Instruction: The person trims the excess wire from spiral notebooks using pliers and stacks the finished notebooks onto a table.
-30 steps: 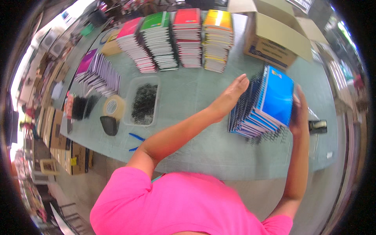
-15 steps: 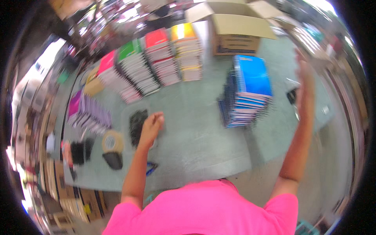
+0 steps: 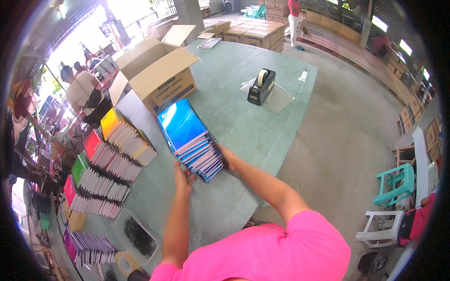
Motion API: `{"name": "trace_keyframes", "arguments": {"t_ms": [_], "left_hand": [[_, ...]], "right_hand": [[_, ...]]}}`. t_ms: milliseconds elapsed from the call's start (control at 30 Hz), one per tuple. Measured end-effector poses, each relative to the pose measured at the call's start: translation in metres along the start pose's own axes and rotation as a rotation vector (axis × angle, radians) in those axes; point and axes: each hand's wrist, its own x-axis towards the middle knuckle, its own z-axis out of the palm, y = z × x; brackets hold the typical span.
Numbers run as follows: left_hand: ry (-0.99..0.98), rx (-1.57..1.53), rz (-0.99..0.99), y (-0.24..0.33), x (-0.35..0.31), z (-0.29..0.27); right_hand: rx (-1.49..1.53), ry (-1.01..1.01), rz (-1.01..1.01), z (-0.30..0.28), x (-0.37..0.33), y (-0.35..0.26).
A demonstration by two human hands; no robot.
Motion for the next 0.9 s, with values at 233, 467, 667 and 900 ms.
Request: {"name": "trace_keyframes", "arguments": {"t_ms": [233,467,667,900], "left_hand": [[-0.197,-0.309,0.130,-0.028,0.014,0.033],[-0.292,-0.409,0.171,-0.051,-0.003,0.035],[-0.087,-0.393,0.216,-0.099,-0.006,0.052],[-0.232,-0.079,0.053,-0.019,-0.042,0.041]], "right_hand": [[0.129,-0.253,-0.012,0.005,0.006,-0.010],[0.141,-0.121,0.080,-0.006,-0.019,-0.003],[0.274,0.046,-0.025,-0.050,-0.031,0.035],[0.174,-0.089,-0.164,-0.081,-0.030,-0.012]]}}
